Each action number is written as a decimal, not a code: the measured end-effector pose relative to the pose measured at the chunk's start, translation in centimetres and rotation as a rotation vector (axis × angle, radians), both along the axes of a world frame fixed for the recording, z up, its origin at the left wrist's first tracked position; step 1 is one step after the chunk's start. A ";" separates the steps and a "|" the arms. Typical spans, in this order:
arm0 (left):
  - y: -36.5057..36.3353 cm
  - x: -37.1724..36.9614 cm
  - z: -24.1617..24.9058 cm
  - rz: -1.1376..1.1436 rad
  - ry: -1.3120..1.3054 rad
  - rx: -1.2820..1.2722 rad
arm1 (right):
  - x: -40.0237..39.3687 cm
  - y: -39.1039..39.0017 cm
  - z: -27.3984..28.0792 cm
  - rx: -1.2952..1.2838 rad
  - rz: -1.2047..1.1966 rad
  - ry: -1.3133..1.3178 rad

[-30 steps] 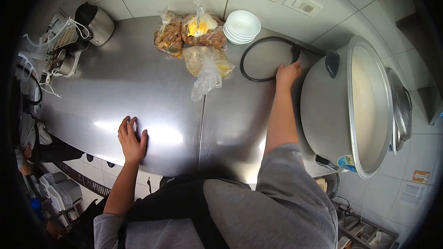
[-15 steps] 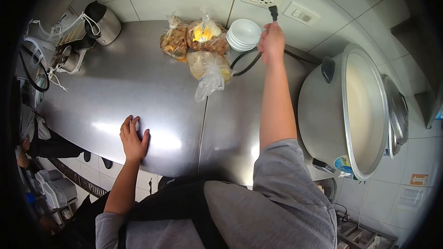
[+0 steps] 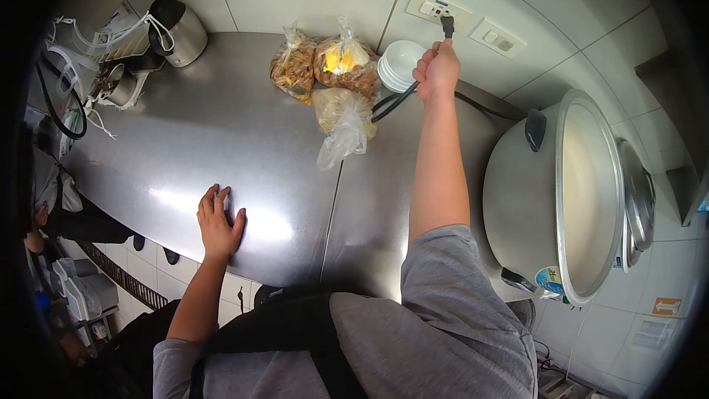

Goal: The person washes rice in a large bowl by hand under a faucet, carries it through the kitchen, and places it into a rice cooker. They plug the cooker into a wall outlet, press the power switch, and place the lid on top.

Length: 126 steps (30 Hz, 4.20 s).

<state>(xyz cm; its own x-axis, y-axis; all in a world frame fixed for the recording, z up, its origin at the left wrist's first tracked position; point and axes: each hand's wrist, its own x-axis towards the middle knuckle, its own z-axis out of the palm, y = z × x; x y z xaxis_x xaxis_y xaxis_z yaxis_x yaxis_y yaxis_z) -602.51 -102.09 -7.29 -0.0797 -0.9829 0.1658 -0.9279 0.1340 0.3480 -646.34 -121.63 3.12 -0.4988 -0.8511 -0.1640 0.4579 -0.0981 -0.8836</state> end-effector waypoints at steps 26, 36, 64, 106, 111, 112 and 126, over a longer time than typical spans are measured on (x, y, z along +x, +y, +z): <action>-0.1 -0.1 -0.1 -0.012 -0.010 0.013 | -1.7 -0.9 -0.7 0.522 -0.184 1.514; 0.0 -0.2 -0.9 -0.030 -0.028 -0.028 | -2.5 -1.8 0.4 0.633 -0.119 1.395; 7.0 2.1 -4.6 -0.128 0.454 -0.257 | 8.7 64.3 -14.5 0.499 -0.183 0.346; 23.8 -51.8 0.5 -0.318 1.203 1.421 | -38.1 62.2 11.4 0.483 0.066 1.049; 24.3 -51.3 -2.2 -0.377 1.259 1.335 | -57.9 56.5 18.6 0.314 -0.509 1.509; 24.9 -51.5 -1.4 -0.364 1.303 1.324 | -61.4 55.0 20.0 0.449 -0.569 1.637; 31.0 -51.7 1.5 -0.028 1.423 0.891 | -85.1 45.0 19.8 0.737 -0.168 2.190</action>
<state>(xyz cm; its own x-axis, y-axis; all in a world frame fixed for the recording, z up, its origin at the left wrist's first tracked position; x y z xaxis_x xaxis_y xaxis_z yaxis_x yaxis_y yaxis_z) -654.26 -71.11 -5.76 -0.3846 -0.8043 -0.4530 0.1695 -0.5439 0.8218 -731.46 -76.60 22.90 -0.3287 -0.8671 0.3743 -0.8667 0.4344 0.2452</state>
